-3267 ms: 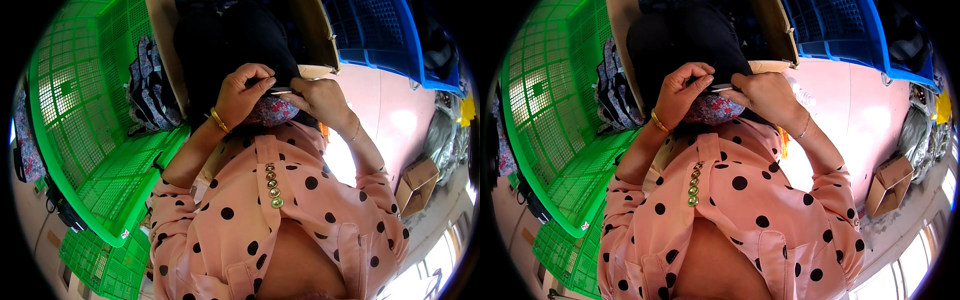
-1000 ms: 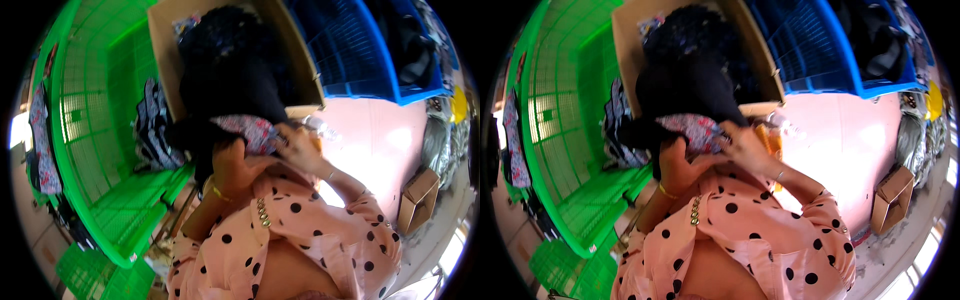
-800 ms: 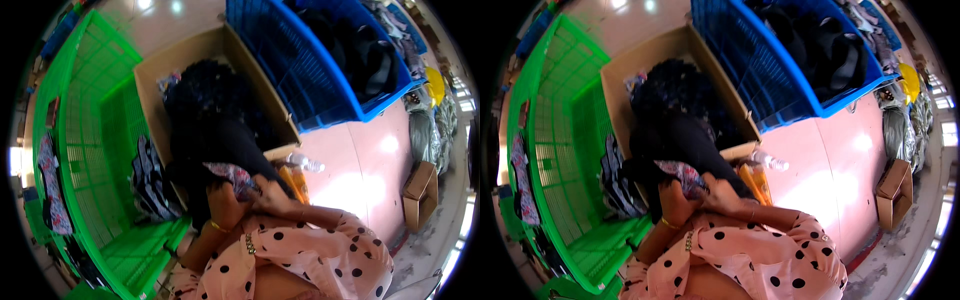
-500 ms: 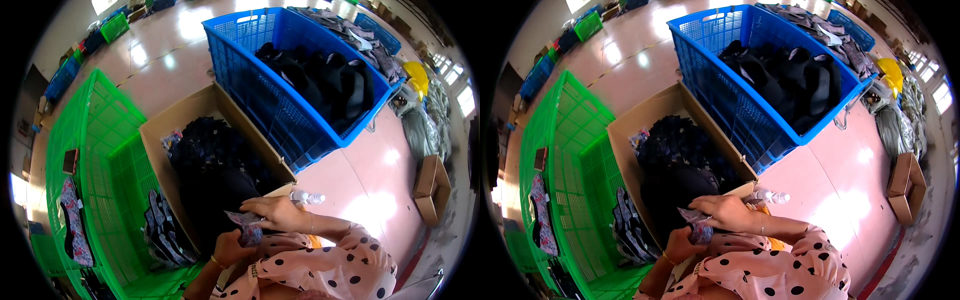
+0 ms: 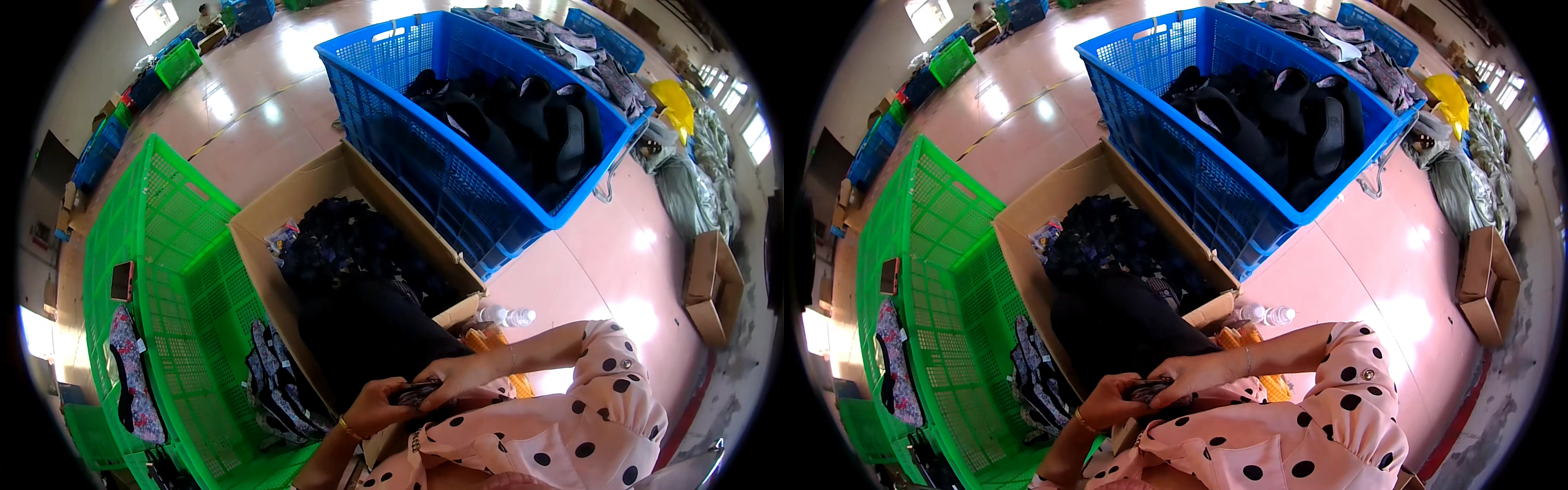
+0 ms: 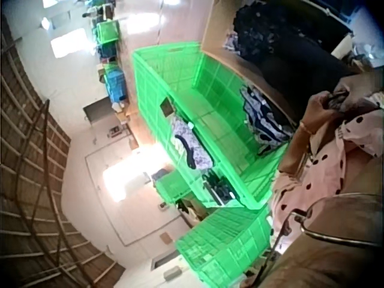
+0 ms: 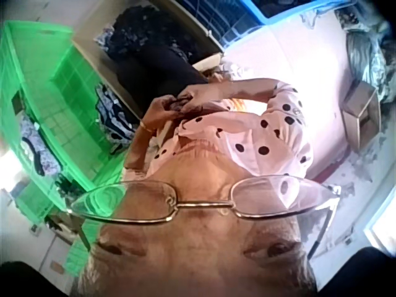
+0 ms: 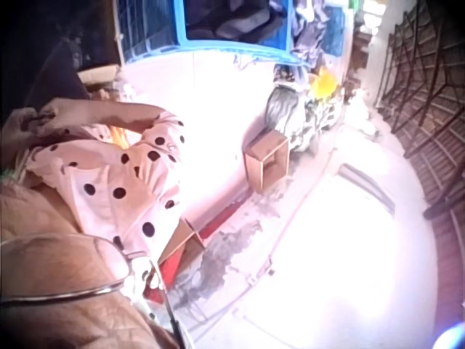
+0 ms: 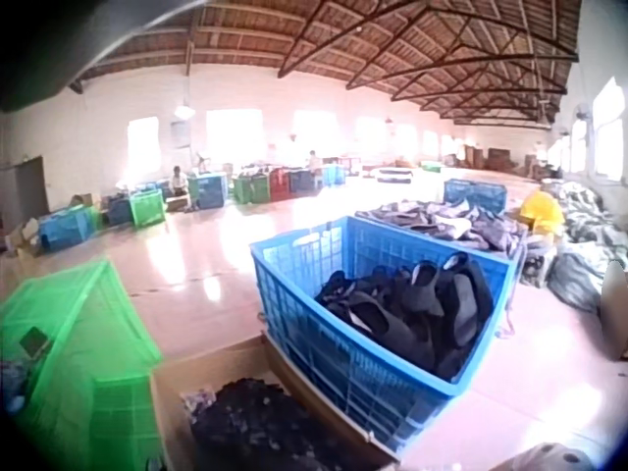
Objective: The person sits on the floor and uses scissors to trim loose threads and excess fabric from the edges of black fabric items. They handle the items one by one, pulling them from a cardboard box, trimming them, and placing them into a green plastic basket.
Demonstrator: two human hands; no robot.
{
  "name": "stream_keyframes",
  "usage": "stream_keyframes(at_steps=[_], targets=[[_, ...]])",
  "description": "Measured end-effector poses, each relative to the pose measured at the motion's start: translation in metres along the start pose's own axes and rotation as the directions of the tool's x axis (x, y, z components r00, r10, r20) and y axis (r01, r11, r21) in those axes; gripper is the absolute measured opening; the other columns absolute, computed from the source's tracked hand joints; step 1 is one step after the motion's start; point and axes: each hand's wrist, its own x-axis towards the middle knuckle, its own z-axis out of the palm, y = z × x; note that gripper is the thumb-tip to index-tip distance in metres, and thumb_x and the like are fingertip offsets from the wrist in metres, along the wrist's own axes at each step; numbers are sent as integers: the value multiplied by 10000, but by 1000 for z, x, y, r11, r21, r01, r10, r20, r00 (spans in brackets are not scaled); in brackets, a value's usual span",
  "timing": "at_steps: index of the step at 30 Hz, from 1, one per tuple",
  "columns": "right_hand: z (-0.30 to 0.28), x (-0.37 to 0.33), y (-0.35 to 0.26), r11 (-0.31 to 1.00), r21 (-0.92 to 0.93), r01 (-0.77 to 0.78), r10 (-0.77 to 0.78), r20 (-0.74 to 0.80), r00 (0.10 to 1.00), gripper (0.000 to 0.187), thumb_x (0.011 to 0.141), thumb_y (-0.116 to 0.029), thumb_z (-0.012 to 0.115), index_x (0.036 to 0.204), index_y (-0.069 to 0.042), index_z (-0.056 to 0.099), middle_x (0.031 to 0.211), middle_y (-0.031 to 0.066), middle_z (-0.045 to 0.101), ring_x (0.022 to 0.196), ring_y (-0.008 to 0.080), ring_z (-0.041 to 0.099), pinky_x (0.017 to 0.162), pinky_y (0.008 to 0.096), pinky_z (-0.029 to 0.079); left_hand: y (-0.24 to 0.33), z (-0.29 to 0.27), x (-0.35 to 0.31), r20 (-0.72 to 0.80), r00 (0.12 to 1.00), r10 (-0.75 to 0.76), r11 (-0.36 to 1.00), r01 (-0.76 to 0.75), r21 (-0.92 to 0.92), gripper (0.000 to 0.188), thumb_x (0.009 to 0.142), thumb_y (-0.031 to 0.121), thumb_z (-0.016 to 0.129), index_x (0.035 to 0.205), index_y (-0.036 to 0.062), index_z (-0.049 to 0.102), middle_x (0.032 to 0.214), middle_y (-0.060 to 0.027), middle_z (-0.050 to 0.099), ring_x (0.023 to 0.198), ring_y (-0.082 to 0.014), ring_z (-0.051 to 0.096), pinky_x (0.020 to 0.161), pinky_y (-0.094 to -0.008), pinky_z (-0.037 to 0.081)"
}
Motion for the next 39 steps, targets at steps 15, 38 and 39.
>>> stream_keyframes(at_steps=[15, 38, 39], targets=[[-25, 40, -7, 987, -37, -157, 124, -451, 884, 186, 806, -227, 696, 873, -58, 660, 653, -5, 537, 549, 101, 481, 466, 258, 351, 11, -25, 23, -240, 912, 332, 846, -176, 503, 269, 749, 51, 665, 985, 12, 543, 824, -46, 547, 777, -94, 512, 701, -269, 457], [-61, 38, -41, 358, -931, 67, -355, -70, 932, 467, 734, -446, 764, 967, -77, 597, 922, 114, 583, 826, 335, 620, 662, 420, 500, 3, -56, 46, -285, 717, 635, 618, -251, 745, 185, 735, 31, 695, 815, 12, 529, 699, -184, 550, 629, -369, 567, 559, -349, 450], [-61, 38, -40, 378, -924, 56, -346, -85, 934, 458, 740, -442, 761, 957, -75, 593, 912, 113, 578, 818, 335, 617, 657, 421, 497, 5, -58, 46, -267, 725, 634, 612, -259, 747, 194, 728, 26, 703, 836, 8, 543, 707, -177, 547, 618, -346, 558, 572, -328, 450]])
